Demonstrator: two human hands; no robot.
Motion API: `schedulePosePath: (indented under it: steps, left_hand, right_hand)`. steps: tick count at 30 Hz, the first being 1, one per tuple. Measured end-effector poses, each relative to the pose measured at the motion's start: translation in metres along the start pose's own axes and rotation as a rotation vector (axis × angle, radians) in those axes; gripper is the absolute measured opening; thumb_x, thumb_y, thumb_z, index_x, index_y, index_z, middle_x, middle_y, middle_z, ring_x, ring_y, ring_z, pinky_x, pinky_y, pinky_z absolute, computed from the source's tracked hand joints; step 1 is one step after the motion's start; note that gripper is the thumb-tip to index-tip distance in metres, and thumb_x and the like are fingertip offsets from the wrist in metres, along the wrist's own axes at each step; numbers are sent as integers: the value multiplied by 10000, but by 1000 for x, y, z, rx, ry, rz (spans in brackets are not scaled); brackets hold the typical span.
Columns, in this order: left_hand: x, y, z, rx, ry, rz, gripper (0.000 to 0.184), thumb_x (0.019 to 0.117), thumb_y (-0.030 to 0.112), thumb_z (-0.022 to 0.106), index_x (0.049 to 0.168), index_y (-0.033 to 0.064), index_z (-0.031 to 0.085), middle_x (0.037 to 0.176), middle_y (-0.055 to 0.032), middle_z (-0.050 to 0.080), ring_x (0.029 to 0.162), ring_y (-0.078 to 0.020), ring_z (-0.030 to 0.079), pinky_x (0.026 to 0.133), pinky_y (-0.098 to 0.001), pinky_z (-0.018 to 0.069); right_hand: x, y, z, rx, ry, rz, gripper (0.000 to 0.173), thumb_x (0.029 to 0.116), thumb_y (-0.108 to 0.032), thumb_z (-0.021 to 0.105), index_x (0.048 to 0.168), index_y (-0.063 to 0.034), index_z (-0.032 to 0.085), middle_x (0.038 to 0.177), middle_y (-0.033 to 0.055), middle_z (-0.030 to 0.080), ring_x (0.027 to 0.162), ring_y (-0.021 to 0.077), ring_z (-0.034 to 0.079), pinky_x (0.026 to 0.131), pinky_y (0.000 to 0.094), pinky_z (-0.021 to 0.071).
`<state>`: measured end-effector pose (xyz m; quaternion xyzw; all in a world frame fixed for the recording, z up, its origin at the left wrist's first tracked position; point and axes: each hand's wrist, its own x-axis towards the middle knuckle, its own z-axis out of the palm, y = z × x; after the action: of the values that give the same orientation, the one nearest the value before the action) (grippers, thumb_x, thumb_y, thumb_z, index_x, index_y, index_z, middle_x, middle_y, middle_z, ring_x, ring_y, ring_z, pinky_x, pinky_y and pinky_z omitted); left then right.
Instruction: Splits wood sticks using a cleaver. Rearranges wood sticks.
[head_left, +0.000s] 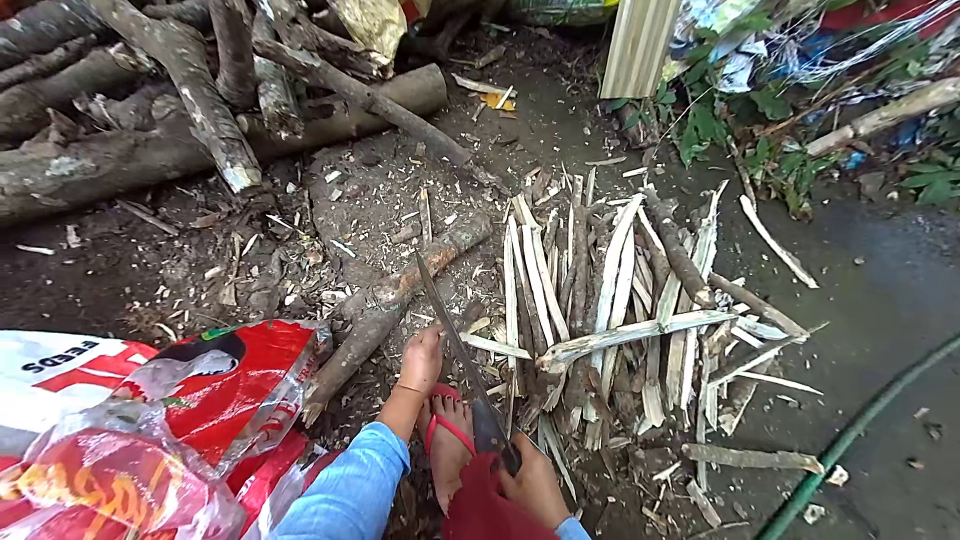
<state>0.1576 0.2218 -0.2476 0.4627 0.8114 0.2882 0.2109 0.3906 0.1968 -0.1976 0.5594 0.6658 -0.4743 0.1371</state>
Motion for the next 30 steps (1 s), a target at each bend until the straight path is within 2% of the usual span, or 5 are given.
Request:
schedulePosePath:
  steps: [11,16,20,24,30]
  left_hand:
    - [-5,3,-2,-29,206,117,196,956,-20,588,1043,-140,716,1004,-295,737,956,-451,736,902,-549,573]
    - [7,-7,0,82,-200,-150,339,1087,127,484,1243,-131,639,1205,-323,679,1180,-455,660,1081,-527,476]
    - [-3,-6,0,41,69,99,209,986,37,612,1065,-121,723,1056,-287,739,1037,-462,720,963,-568,545]
    - [-8,-20,-8,90,-218,-140,472,987,161,677,1413,-19,580,1425,-213,608,1414,-385,498,1206,-513,349]
    - [-54,-42,-45,-23,97,-195,634,886,119,772,1420,-106,512,1403,-298,582,1351,-463,527,1167,-558,387]
  right_hand:
    - [-3,-1,1,13,80,-82,425,883,-161,729,1222,83,656,967,279,727,929,443,725,858,609,557]
    - [13,-8,-8,-18,-77,58,492,934,-209,699,1350,31,591,1098,255,721,1067,403,705,968,565,532]
    - [-2,1,-1,41,32,-25,467,885,-157,732,1275,80,629,990,279,723,951,435,720,885,594,551]
    - [13,4,-6,-37,-96,94,512,928,-229,710,1362,14,588,1065,244,728,1026,400,714,942,573,541]
    - [-2,-3,-8,128,224,-277,396,819,-141,731,1117,114,675,807,228,706,727,360,708,718,547,575]
